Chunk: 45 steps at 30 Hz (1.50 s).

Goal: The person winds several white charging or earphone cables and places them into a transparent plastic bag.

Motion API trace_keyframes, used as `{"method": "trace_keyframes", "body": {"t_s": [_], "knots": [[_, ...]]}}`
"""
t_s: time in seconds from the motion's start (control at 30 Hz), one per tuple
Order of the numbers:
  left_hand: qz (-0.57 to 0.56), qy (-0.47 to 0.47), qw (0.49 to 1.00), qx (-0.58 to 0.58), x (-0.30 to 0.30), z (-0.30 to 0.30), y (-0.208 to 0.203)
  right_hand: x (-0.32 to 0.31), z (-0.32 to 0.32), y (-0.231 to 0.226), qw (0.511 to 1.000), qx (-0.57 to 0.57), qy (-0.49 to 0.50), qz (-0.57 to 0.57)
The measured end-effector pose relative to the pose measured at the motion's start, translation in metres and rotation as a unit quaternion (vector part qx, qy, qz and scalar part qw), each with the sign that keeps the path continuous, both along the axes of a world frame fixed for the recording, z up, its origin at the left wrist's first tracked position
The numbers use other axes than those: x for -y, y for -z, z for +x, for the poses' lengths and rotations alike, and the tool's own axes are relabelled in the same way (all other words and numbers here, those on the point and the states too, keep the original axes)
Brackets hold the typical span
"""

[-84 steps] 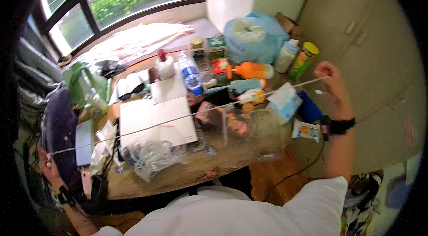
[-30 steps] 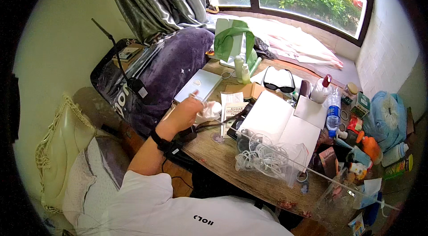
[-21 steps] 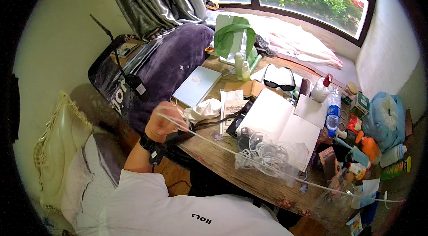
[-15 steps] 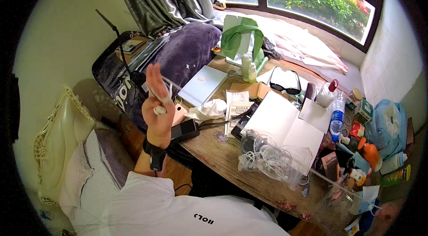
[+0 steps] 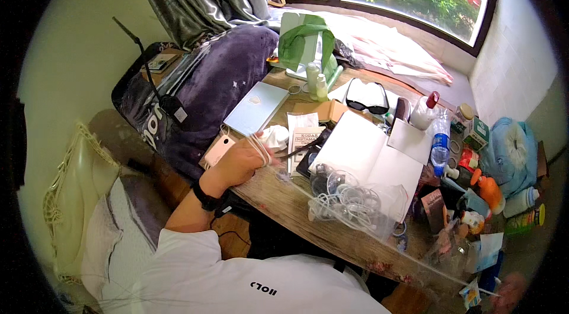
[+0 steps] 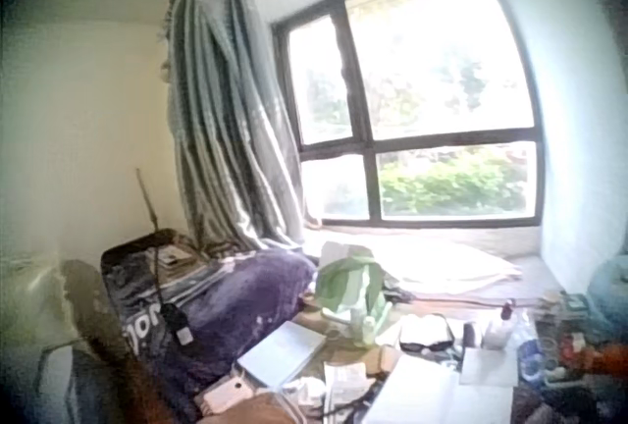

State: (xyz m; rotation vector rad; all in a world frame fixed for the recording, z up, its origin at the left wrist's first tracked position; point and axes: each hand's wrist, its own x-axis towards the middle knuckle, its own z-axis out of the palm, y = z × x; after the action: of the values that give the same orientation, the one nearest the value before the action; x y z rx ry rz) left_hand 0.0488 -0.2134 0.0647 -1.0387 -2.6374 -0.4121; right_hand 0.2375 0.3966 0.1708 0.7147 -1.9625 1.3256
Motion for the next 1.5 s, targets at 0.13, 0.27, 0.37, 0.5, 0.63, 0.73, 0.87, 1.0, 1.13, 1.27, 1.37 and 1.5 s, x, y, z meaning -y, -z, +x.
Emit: {"method": "trace_keyframes", "body": {"t_s": [0.13,0.27,0.37,0.5,0.63,0.73,0.87,1.0,1.13,1.27,1.37,1.5], "knots": [[0.112,0.061,0.931,0.343,-0.002,0.011,-0.007,-0.008,0.005,-0.008,0.993,0.105,-0.004,0.044],[0.495,0.288,0.665,0.479,0.015,0.022,-0.014,-0.029,0.005,0.019,0.995,-0.003,0.065,-0.073],[0.707,0.457,0.340,0.419,-0.004,0.026,-0.036,-0.038,0.002,0.014,0.974,0.190,0.040,0.119],[0.853,0.324,0.307,0.270,-0.031,0.027,-0.075,-0.021,0.001,0.025,0.929,0.313,0.033,0.194],[0.767,0.077,0.616,0.164,-0.049,0.007,-0.051,0.037,-0.015,-0.010,0.895,0.324,-0.106,0.288],[0.200,-0.144,0.969,0.024,-0.057,0.012,-0.026,0.074,-0.028,-0.063,0.701,0.500,-0.063,0.504],[0.033,0.093,0.988,0.123,-0.053,0.008,-0.004,0.012,-0.001,0.012,0.967,0.129,-0.010,0.222],[0.046,0.122,0.927,0.351,-0.043,0.011,-0.009,0.031,-0.021,-0.007,0.939,0.090,0.146,0.299],[0.389,0.269,0.636,0.610,-0.009,0.030,-0.012,0.043,-0.030,-0.003,0.949,0.146,0.176,0.219],[0.753,0.358,0.178,0.522,-0.040,0.036,-0.027,0.079,-0.055,0.021,0.946,0.144,0.043,0.288],[0.835,0.188,0.369,0.361,-0.076,0.014,-0.049,0.108,-0.066,0.032,0.933,0.158,-0.058,0.319],[0.707,0.055,0.654,0.264,-0.095,-0.005,-0.023,0.133,-0.071,0.015,0.913,0.117,-0.201,0.337]]}}
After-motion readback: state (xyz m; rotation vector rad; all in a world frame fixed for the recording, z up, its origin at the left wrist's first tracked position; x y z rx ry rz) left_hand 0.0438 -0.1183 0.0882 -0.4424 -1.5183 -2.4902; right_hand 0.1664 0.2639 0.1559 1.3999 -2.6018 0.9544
